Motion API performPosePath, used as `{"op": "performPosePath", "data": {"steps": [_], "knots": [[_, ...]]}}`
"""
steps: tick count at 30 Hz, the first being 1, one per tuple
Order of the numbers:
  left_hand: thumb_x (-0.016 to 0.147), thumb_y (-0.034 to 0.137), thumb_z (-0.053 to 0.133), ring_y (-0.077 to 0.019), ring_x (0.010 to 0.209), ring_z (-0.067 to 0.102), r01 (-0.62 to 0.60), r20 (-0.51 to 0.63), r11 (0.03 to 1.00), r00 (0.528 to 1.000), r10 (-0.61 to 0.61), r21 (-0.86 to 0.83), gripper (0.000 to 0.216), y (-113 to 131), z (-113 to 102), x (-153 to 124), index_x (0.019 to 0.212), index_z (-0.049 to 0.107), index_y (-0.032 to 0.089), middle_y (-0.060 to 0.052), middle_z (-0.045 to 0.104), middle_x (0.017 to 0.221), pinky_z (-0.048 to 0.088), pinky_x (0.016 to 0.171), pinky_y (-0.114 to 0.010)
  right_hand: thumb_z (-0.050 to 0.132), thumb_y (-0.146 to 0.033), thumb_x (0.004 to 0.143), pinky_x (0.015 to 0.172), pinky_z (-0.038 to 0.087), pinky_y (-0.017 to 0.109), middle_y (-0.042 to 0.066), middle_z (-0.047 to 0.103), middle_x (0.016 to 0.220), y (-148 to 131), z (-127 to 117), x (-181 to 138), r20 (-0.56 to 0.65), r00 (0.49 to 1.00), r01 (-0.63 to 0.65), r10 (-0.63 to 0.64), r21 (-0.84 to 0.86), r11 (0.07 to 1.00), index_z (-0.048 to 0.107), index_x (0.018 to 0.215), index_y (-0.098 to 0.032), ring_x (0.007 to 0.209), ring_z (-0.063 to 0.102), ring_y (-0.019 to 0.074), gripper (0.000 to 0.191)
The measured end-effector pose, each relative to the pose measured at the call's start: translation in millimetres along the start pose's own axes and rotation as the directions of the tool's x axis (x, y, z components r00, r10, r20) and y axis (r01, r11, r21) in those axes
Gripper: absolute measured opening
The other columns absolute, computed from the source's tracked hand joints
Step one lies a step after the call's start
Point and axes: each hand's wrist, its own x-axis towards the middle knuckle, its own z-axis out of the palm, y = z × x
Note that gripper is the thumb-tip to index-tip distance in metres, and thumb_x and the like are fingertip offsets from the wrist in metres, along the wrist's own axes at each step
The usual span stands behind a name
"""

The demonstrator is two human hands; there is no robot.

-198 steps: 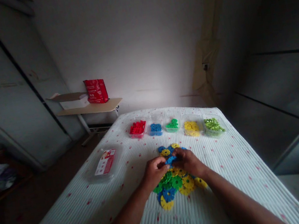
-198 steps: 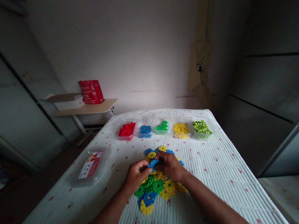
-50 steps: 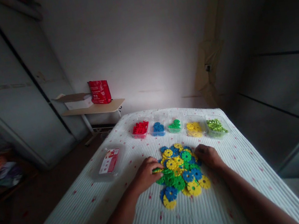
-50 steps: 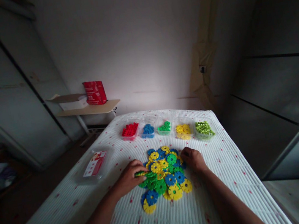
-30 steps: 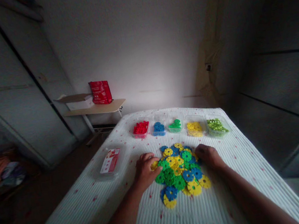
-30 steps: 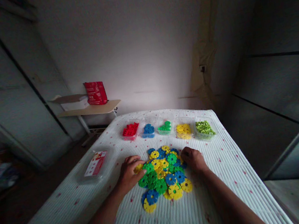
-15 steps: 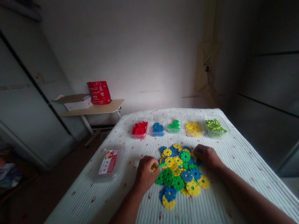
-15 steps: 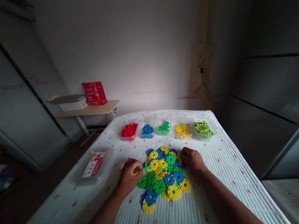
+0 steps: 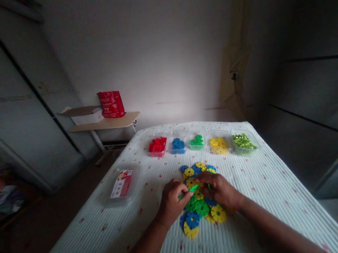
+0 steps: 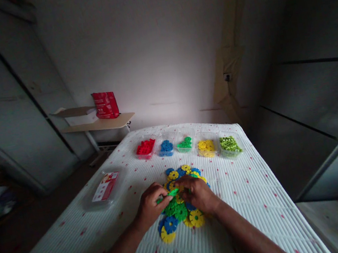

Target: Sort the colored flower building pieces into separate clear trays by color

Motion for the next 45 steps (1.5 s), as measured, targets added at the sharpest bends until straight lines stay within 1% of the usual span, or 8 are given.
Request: {"op": "performPosePath", "data": {"steps": [12,16,19,22,27,32,37,45], "knots": [[0.075,0.031,0.06,-0.0132,0.067,0.055,0.036,-0.031,0.991,0.999,-0.04,-0.128,0.016,3.5,-6.7,3.3,0.065,0.058,0.018,-0.001,0.058,0.065,0.043,0.063,-0.023,0.052,-0.017,0.072,0.053,0.039,0.019,-0.001,0.059,0.066,-2.2,8.2,10.2,0.101,0.985,-0.155,0.139,0.172,0.973,0.061,0.075,-0.017,0.059,0.051,0.0103,0.009],[0.08,0.027,0.051,-0.0149,0.074,0.056,0.104,-0.16,0.993,0.981,-0.112,-0.057,0.016,-14.1,-14.9,6.2,0.07,0.059,0.018,-0.003,0.061,0.07,0.044,0.069,-0.026,0.05,-0.024,0.074,0.053,0.039,0.02,0.0,0.059,0.061,9.4,-22.0,55.3,-0.113,0.976,-0.194,0.184,-0.089,0.977,0.06,0.072,-0.017,0.057,0.051,0.0112,0.013],[0.079,0.025,0.051,-0.016,0.075,0.056,0.204,-0.196,0.978,0.961,-0.193,0.037,0.015,-32.6,-16.5,5.4,0.069,0.06,0.018,-0.004,0.063,0.071,0.044,0.07,-0.027,0.052,-0.023,0.071,0.059,0.043,0.023,0.005,0.065,0.078,24.5,-45.8,94.1,-0.39,0.895,-0.322,0.216,-0.229,0.919,0.062,0.09,-0.016,0.063,0.057,0.0136,0.022],[0.077,0.021,0.052,-0.0162,0.075,0.057,0.278,-0.181,0.955,0.949,-0.257,0.101,0.012,-46.3,-15.5,3.6,0.069,0.062,0.018,-0.004,0.064,0.073,0.044,0.072,-0.029,0.053,-0.02,0.068,0.067,0.045,0.027,0.01,0.066,0.093,39.8,-54.6,108.5,-0.469,0.852,-0.396,0.232,-0.289,0.871,0.062,0.1,-0.014,0.069,0.06,0.0156,0.034],[0.071,0.012,0.053,-0.0166,0.078,0.057,0.305,-0.153,0.944,0.946,-0.285,0.125,0.012,-53.2,-10.7,1.9,0.071,0.063,0.018,-0.003,0.066,0.075,0.043,0.075,-0.03,0.042,-0.022,0.073,0.065,0.045,0.026,0.008,0.067,0.078,60.0,-40.4,65.5,-0.41,0.873,-0.394,0.262,-0.28,0.875,0.065,0.08,-0.015,0.067,0.061,0.0164,0.025],[0.069,0.011,0.055,-0.0166,0.078,0.056,0.307,-0.044,0.943,0.952,-0.304,0.128,0.012,-52.9,-3.9,1.2,0.071,0.065,0.018,-0.003,0.066,0.074,0.043,0.075,-0.029,0.043,-0.029,0.074,0.059,0.044,0.025,0.004,0.066,0.068,67.5,-32.4,14.8,-0.193,0.917,-0.384,0.349,-0.193,0.903,0.063,0.073,-0.018,0.06,0.06,0.0152,0.023],[0.068,0.01,0.054,-0.015,0.076,0.056,0.301,-0.004,0.949,0.953,-0.302,0.091,0.013,-54.3,-3.1,1.2,0.068,0.065,0.017,-0.002,0.064,0.073,0.043,0.073,-0.027,0.05,-0.036,0.075,0.055,0.044,0.024,0.004,0.065,0.075,55.0,-37.3,11.6,-0.124,0.928,-0.369,0.35,-0.193,0.909,0.064,0.083,-0.017,0.055,0.055,0.0127,0.025],[0.069,0.011,0.053,-0.015,0.076,0.057,0.319,-0.008,0.947,0.948,-0.319,0.039,0.013,-58.6,-4.5,1.8,0.068,0.065,0.017,-0.002,0.065,0.073,0.043,0.073,-0.027,0.065,-0.031,0.066,0.065,0.042,0.023,0.006,0.058,0.101,26.4,-25.5,16.5,0.06,0.915,-0.301,0.399,-0.557,0.774,0.06,0.104,-0.022,0.08,0.06,0.0167,0.039]]}}
